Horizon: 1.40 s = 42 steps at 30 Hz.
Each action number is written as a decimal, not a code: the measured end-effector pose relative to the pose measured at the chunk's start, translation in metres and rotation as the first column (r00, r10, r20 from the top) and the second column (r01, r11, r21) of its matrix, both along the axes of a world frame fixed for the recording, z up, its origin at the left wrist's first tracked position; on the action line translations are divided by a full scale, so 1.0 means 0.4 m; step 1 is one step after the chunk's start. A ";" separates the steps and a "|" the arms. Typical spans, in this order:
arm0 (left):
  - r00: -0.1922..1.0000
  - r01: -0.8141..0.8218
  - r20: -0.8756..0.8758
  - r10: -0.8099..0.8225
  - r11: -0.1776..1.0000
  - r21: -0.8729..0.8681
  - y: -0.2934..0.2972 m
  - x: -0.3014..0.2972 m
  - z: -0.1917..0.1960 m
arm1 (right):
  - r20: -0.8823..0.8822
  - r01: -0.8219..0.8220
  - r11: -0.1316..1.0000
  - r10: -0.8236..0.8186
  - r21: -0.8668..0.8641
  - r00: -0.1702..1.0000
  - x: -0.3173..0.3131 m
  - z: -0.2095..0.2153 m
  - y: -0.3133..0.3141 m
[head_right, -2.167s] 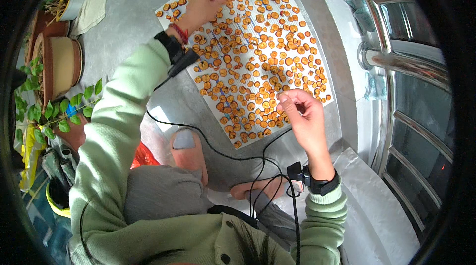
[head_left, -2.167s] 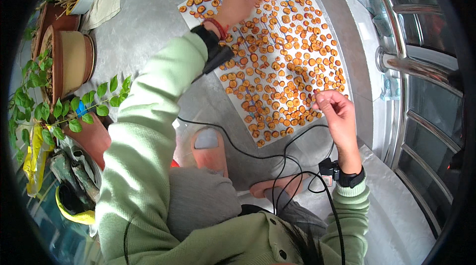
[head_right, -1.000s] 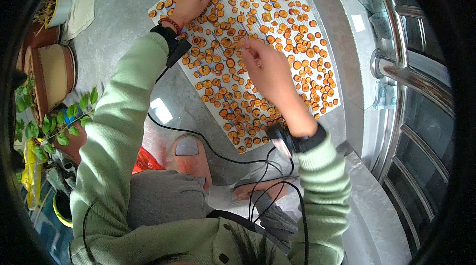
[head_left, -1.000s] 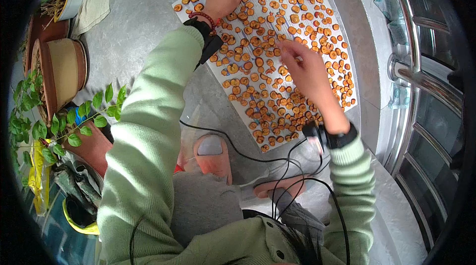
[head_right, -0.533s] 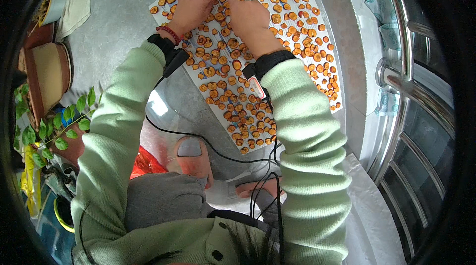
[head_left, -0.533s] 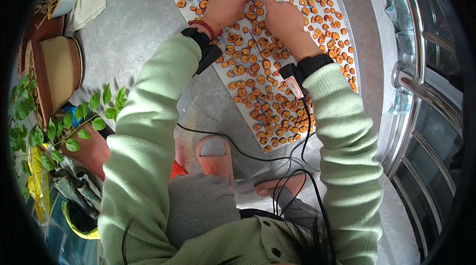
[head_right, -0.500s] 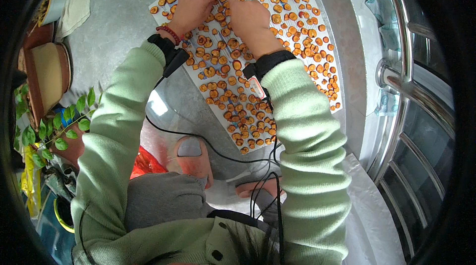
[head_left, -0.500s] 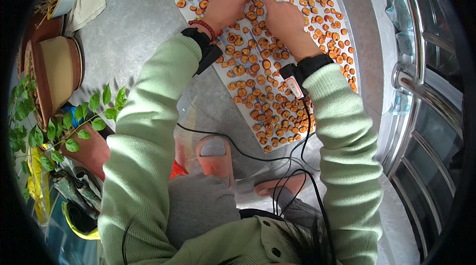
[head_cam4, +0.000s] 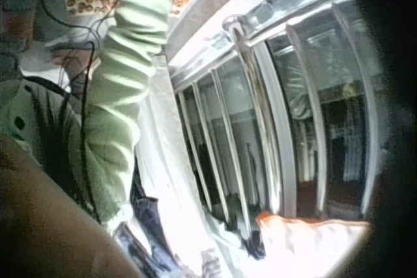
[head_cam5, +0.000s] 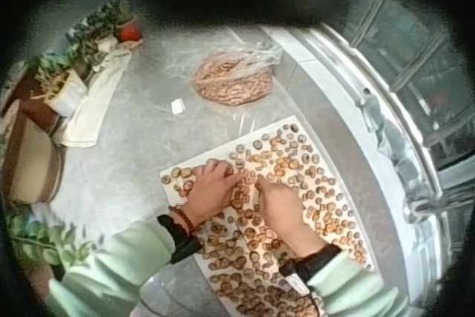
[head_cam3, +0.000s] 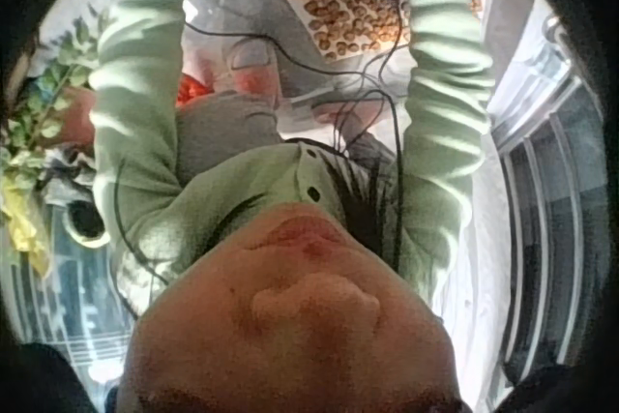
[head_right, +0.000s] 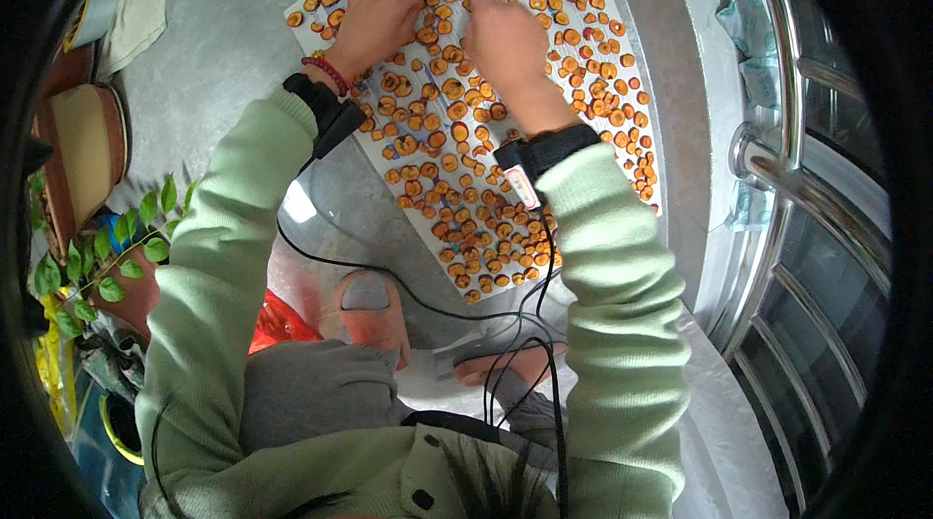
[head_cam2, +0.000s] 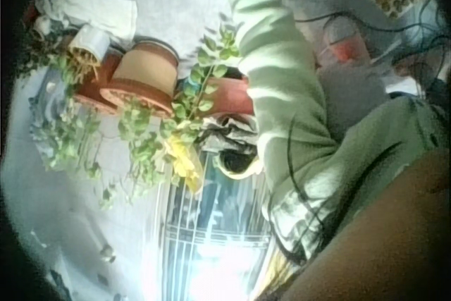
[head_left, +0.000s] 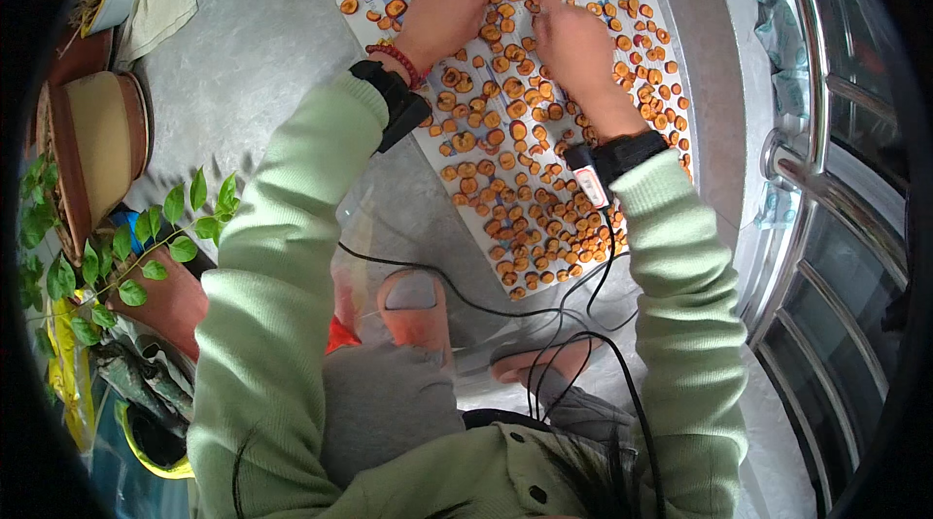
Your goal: The person sits on the floor and arranges small dried fruit pieces on a white sheet by hand. They pick up individual pieces and place them in rows, occasionally adjusting the sheet to continue the arrangement.
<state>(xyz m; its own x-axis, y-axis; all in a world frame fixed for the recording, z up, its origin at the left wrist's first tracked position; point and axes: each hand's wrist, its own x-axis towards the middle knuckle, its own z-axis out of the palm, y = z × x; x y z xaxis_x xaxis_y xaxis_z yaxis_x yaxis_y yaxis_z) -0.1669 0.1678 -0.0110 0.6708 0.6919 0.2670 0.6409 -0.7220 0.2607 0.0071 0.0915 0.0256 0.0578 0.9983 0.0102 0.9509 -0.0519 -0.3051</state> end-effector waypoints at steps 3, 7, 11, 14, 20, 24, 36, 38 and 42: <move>0.997 0.015 0.077 -0.013 0.999 -0.030 -0.003 0.008 0.003 | 0.066 0.053 0.997 -0.057 0.051 0.996 0.101 -0.029 0.044; 0.992 0.046 0.119 -0.036 0.996 -0.076 -0.008 0.026 0.009 | 0.161 0.055 0.992 -0.072 0.109 0.984 0.212 -0.073 0.100; 0.989 0.064 0.137 -0.056 0.996 -0.058 -0.017 0.033 0.020 | 0.145 0.075 0.996 -0.083 0.056 0.986 0.245 -0.104 0.110; 0.981 0.082 0.179 -0.071 0.995 -0.055 -0.020 0.034 0.026 | 0.076 0.083 0.993 -0.089 0.086 0.993 0.257 -0.112 0.110; 0.981 0.105 0.174 -0.086 0.990 -0.098 -0.023 0.032 0.023 | -0.025 0.155 0.988 -0.156 -0.010 0.988 0.268 -0.115 0.115; 0.966 0.092 0.252 -0.064 0.991 -0.100 -0.027 0.037 0.015 | 0.032 0.132 0.991 -0.133 0.025 0.991 0.271 -0.103 0.102; 0.940 0.127 0.331 -0.081 0.985 -0.120 -0.028 0.065 0.016 | 0.177 -0.067 0.995 0.052 0.079 0.983 0.295 -0.119 0.088; 0.938 0.149 0.332 -0.103 0.982 -0.116 -0.025 0.085 0.021 | 0.192 -0.048 0.997 0.037 0.053 0.981 0.301 -0.117 0.088; 0.932 0.163 0.344 -0.117 0.981 -0.107 -0.028 0.134 0.044 | 0.198 0.004 0.995 -0.023 0.099 0.980 0.278 -0.089 0.082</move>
